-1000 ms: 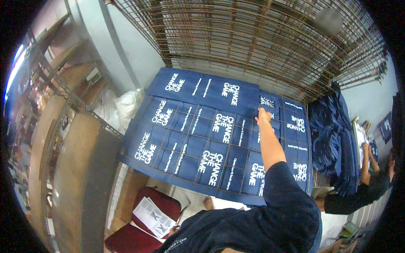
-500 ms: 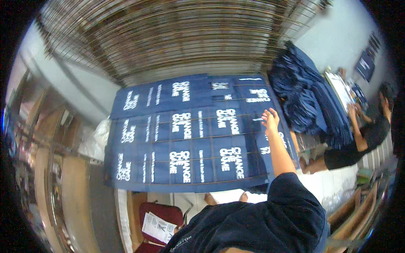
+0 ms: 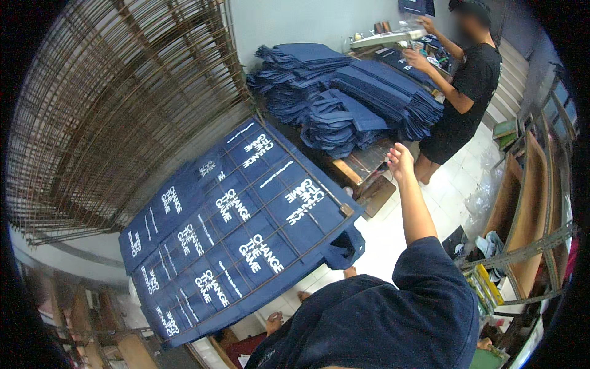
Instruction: The person repeatedly picks up blue tote bags from a pile, folds them flat, and stacks them on a table. A coworker is visible in the background performing similar folding actions.
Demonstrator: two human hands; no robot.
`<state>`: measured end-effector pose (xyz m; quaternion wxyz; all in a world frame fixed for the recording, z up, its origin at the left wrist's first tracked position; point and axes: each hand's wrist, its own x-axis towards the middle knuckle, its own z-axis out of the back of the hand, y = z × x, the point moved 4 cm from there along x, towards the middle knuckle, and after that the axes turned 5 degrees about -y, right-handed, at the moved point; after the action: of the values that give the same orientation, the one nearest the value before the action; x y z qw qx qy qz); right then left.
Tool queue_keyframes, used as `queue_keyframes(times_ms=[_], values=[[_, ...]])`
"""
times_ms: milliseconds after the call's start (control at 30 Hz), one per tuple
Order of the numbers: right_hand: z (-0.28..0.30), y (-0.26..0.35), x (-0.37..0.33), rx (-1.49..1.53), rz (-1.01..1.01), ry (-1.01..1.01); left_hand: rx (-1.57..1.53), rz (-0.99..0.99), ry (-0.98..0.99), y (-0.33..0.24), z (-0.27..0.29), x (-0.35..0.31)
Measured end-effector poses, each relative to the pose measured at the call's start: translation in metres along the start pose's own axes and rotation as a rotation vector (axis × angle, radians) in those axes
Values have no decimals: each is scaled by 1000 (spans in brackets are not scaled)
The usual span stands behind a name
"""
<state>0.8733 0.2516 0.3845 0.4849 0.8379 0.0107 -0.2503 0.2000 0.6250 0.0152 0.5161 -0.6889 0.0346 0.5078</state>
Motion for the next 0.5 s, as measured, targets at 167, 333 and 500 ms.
queue_keyframes(times_ms=[167, 333, 500], values=[[-1, 31, 49, 37, -93, 56, 375, -180, -66, -2, -26, -3], [-14, 56, 101, 133, -63, 112, 209, 168, -143, 19, -30, -26], [-42, 79, 128, 319, -14, 129, 471, -85, -220, 23, -33, -64]])
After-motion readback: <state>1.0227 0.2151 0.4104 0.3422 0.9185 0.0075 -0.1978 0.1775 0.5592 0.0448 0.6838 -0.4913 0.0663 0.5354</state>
